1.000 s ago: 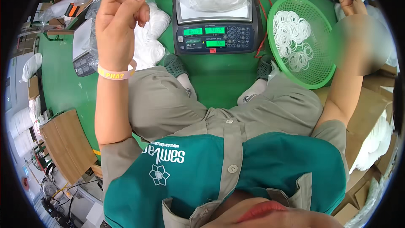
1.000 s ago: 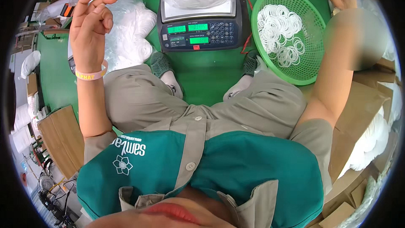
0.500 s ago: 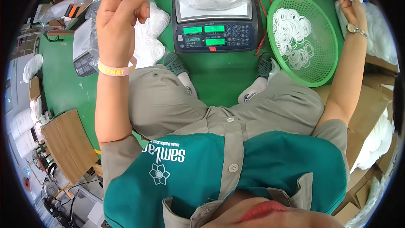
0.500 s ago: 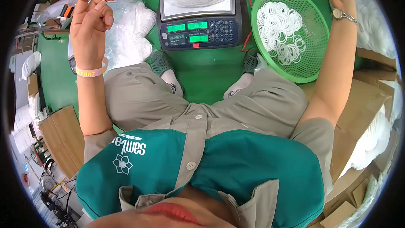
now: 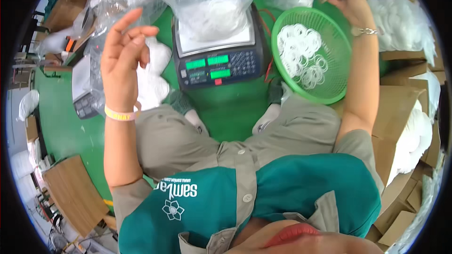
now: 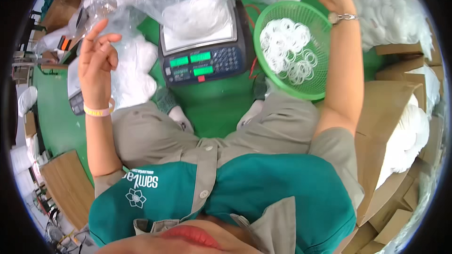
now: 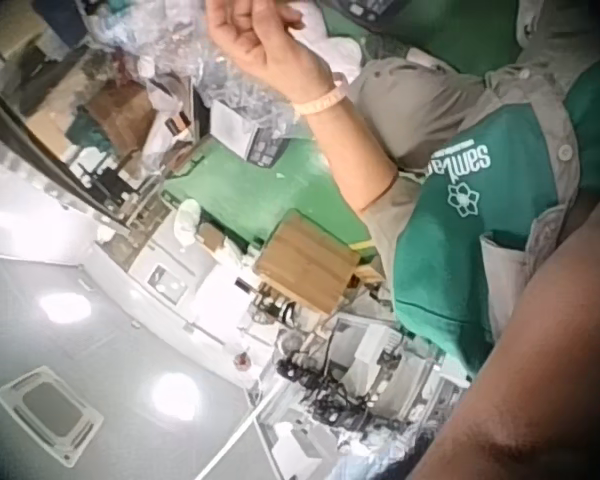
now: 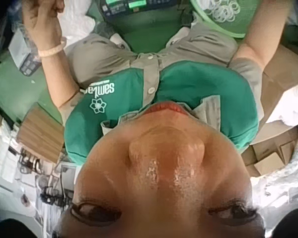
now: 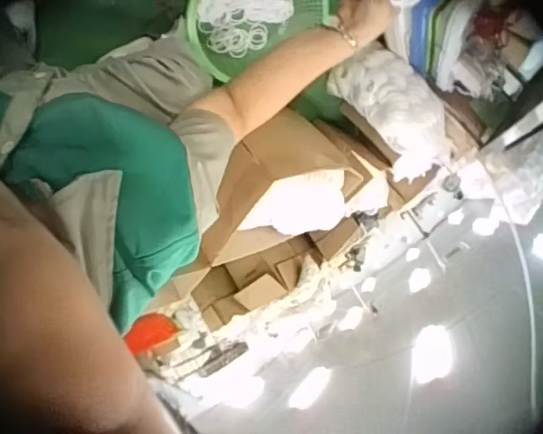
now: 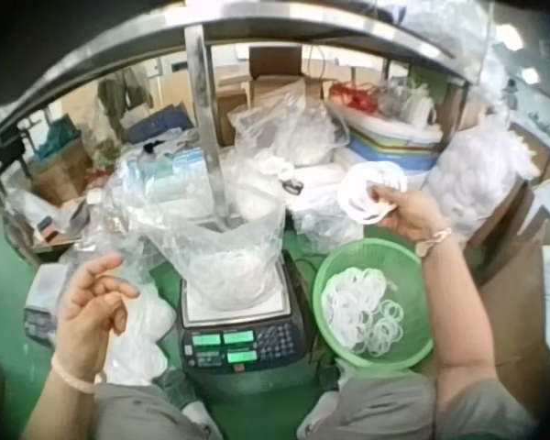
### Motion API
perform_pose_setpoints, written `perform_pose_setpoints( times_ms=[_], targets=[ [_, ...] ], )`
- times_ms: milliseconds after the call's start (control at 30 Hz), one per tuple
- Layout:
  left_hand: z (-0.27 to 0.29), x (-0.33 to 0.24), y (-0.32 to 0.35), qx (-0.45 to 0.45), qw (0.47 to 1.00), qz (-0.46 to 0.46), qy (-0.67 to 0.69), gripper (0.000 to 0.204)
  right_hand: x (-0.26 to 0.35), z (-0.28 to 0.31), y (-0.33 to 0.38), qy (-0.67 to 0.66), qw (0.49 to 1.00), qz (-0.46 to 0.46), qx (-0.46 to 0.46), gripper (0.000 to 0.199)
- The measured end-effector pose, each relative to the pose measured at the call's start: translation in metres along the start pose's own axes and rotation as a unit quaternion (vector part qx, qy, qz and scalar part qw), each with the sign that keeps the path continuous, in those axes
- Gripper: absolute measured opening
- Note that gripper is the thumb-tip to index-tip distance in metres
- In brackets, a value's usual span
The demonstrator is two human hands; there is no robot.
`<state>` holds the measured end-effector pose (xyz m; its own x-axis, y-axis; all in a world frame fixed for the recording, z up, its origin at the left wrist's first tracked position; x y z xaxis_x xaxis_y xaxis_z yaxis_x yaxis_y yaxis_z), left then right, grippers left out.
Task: Weighing and packaging white plastic rings into clear plastic bags at an industrial workstation.
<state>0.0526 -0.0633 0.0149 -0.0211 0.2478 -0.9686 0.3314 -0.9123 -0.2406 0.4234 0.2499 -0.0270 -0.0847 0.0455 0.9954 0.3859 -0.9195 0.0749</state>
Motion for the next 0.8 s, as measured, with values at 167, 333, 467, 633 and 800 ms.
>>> perform_pose_setpoints(
  times_ms=[167, 333, 467, 633, 800],
  targets=[
    [-0.010, 0.000, 0.001, 0.023, 0.999, 0.022, 0.025, 0.038, 0.084, -0.113, 0.034, -0.043, 0.983, 0.165, 0.061, 0.018],
    [-0.012, 0.000, 0.001, 0.029, 0.998, 0.023, 0.044, 0.035, 0.103, -0.193, 0.009, 0.143, 0.960, 0.235, 0.040, 0.035],
    [-0.002, -0.002, 0.004, 0.010, 0.999, 0.019, 0.046, 0.035, 0.104, -0.222, 0.005, 0.310, 0.927, 0.206, 0.049, 0.037],
    [0.007, -0.006, 0.006, 0.002, 0.999, 0.001, 0.041, 0.035, 0.097, -0.223, 0.003, 0.136, 0.960, 0.230, 0.088, 0.037],
    [0.004, -0.007, 0.005, 0.008, 0.999, -0.002, 0.046, 0.035, 0.097, -0.231, 0.015, 0.192, 0.940, 0.247, 0.136, 0.032]
  ],
)
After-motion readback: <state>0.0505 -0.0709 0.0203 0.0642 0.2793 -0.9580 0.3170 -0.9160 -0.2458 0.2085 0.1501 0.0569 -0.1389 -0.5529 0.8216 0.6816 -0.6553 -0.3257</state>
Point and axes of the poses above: each hand's wrist, its own y-axis away from the middle knuckle, its own z-axis out of the back of the hand, x = y × z, the point moved 3 cm from there along -y, towards the middle knuckle, and after that the axes turned 8 degrees about y, right-handed, at the moved point
